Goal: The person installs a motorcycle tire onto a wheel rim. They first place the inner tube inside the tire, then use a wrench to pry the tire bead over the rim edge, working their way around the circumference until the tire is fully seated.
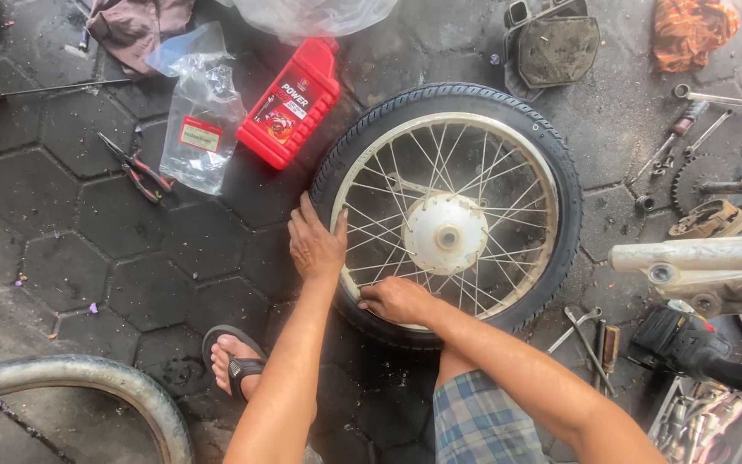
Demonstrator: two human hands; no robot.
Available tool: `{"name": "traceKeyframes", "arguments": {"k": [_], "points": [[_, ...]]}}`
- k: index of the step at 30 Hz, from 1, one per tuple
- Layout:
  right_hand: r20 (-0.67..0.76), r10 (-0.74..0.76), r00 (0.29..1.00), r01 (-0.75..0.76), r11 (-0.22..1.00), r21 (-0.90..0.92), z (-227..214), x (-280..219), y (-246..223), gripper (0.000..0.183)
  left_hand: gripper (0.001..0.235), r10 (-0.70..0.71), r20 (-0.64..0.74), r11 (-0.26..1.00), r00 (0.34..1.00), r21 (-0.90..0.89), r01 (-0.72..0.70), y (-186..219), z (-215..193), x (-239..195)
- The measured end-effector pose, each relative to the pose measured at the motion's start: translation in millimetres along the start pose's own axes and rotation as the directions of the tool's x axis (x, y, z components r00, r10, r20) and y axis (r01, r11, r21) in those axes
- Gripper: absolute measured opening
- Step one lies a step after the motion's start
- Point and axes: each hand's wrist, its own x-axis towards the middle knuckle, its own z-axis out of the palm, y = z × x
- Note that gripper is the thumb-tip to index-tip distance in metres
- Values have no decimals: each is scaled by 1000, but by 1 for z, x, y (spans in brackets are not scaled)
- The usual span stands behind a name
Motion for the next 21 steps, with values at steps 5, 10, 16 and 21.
{"name": "traceKeyframes", "arguments": {"k": [5,10,16,21], "points": [[55,74,996,-52,945,-322,2,19,-20,18,80,-9,28,1000,1000,-19,9,-1,1,3],[-95,324,941,-335,932,-140,66,40,-8,25,80,-13,36,996,999,-86,16,1,-7,5],[-429,679,596,-354,701,619,147,15,-56,31,77,-4,9,994,1000,-107,5,4,-13,-1],[-645,589,486,-99,771,629,136,-3,-89,24,74,25,-76,993,997,-115,-33,0,-14,1]]}}
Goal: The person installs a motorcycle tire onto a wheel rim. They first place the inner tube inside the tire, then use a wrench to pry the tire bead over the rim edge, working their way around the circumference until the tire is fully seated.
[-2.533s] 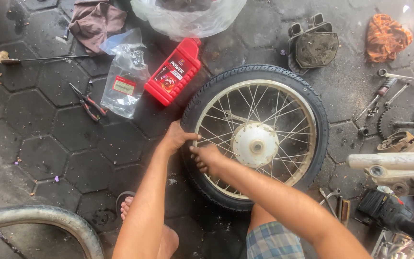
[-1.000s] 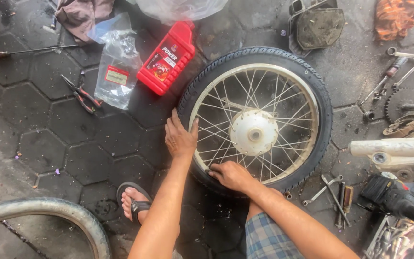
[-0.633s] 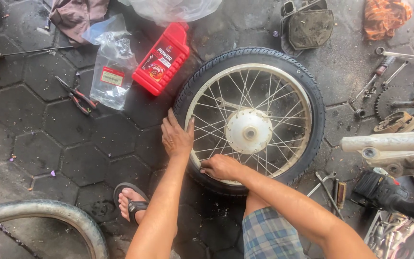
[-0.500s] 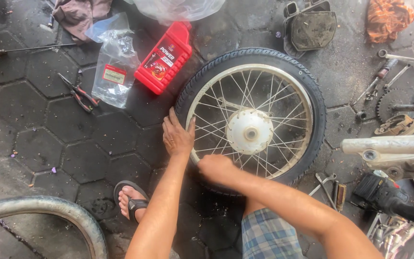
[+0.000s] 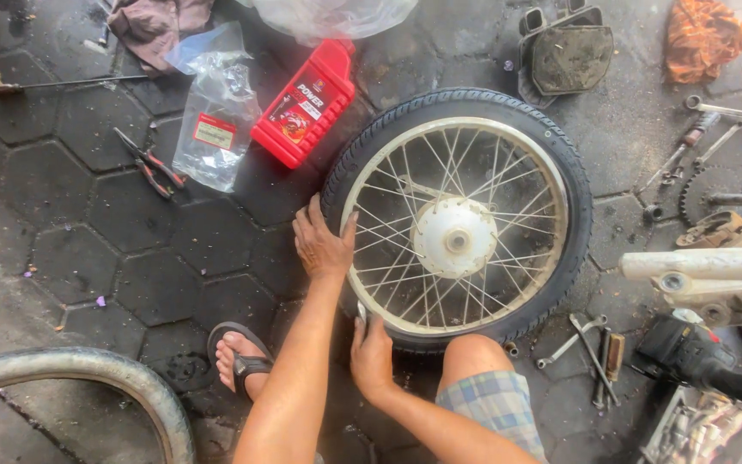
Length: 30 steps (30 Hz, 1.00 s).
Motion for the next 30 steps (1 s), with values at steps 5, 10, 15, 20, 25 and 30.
{"name": "traceKeyframes", "arguments": {"k": [5,10,15,20,25,30], "points": [[369,-252,895,396,830,-394,-53,30,1,24,77,22,-18,1000,1000,19,-21,-1,7,-2],[26,-285,958,225,692,-686,-153,170,-2,30,80,1,-23,1000,1000,19,-1,-6,14,-3],[-5,-236,972,145,614,-775,-222,251,9,65,78,-24,9,998,1000,53,23,1,2,-2],[58,-135,989,135,679,-721,-204,301,108,28,88,-11,172,987,985,160,-17,22,-26,-1],[16,-228,973,184,738,-649,-200,266,110,29,100,-152,155,987,976,68,143,25,-31,-60],[65,-120,991,131,713,-689,-198,197,105,25,110,-254,94,964,963,112,243,-4,-19,-57]]}}
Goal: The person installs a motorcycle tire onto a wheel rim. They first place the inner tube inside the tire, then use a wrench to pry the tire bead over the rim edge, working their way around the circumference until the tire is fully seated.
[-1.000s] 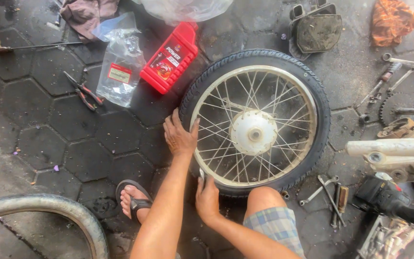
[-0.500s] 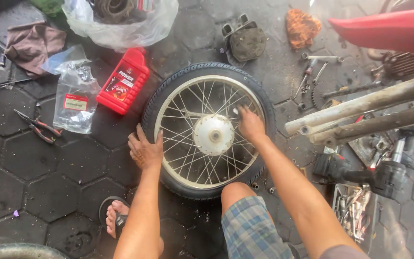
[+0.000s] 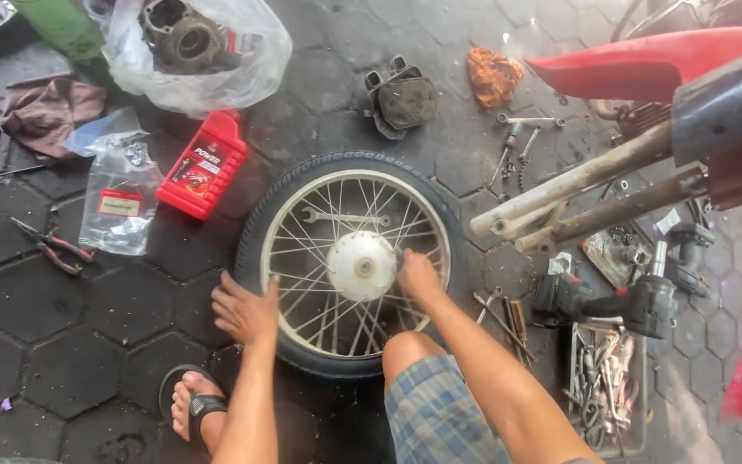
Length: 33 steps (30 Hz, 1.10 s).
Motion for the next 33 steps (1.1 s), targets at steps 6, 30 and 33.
{"name": "traceKeyframes", "arguments": {"k": [6,30,33], "points": [[196,28,980,-36,999,37,54,-30,14,24,94,304,126,936,944,143,-321,23,0,77],[145,-203,968,249,811,-529,-15,-70,-44,14,50,401,107,916,910,-81,-394,42,37,135],[294,-173,940,242,946,-218,-71,-92,-129,20,50,387,143,921,911,-114,-373,33,39,137]]}}
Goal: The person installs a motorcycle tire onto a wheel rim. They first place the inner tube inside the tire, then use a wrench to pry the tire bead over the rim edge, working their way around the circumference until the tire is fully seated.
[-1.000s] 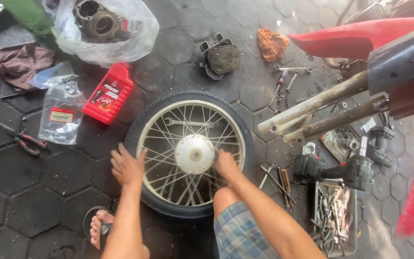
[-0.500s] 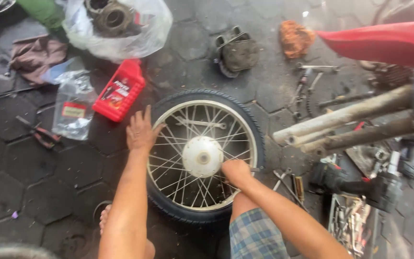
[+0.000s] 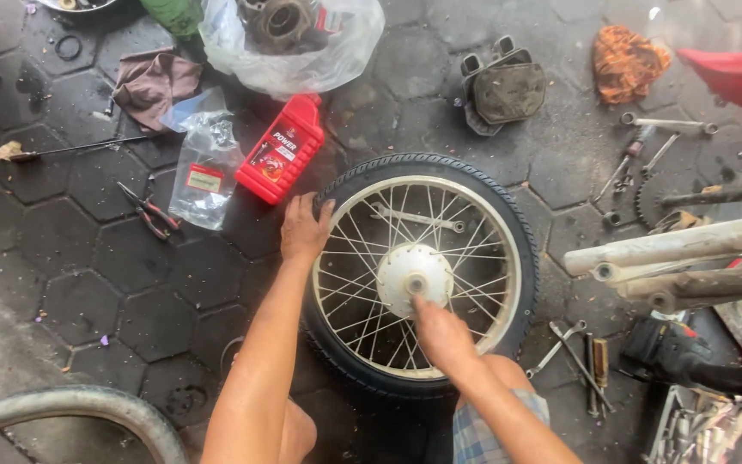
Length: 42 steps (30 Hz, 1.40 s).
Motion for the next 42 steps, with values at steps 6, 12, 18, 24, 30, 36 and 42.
{"name": "traceKeyframes", "arguments": {"k": [6,12,18,24,30,36,42], "points": [[-118,-154,981,188,605,774,34,40,-97,22,52,32,36,996,999,-83,-29,9,-16,-5],[-14,-131,991,101,693,713,86,83,-117,22,52,33,23,994,999,-104,-30,8,-16,-6],[-77,-211,975,177,509,843,59,74,-113,23,48,62,-24,988,998,-142,-65,13,-20,-5],[-146,-242,959,248,476,844,60,77,-117,21,50,55,-43,989,998,-133,-61,15,-21,-9],[7,-295,955,205,681,703,36,96,-128,20,51,72,-71,991,995,-112,-79,16,-21,-10],[192,-382,904,194,767,611,37,128,-130,20,53,98,-106,987,990,-117,-110,19,-20,-11],[112,-175,978,77,807,586,69,108,-159,26,50,-13,-169,991,986,129,35,19,-9,-14]]}}
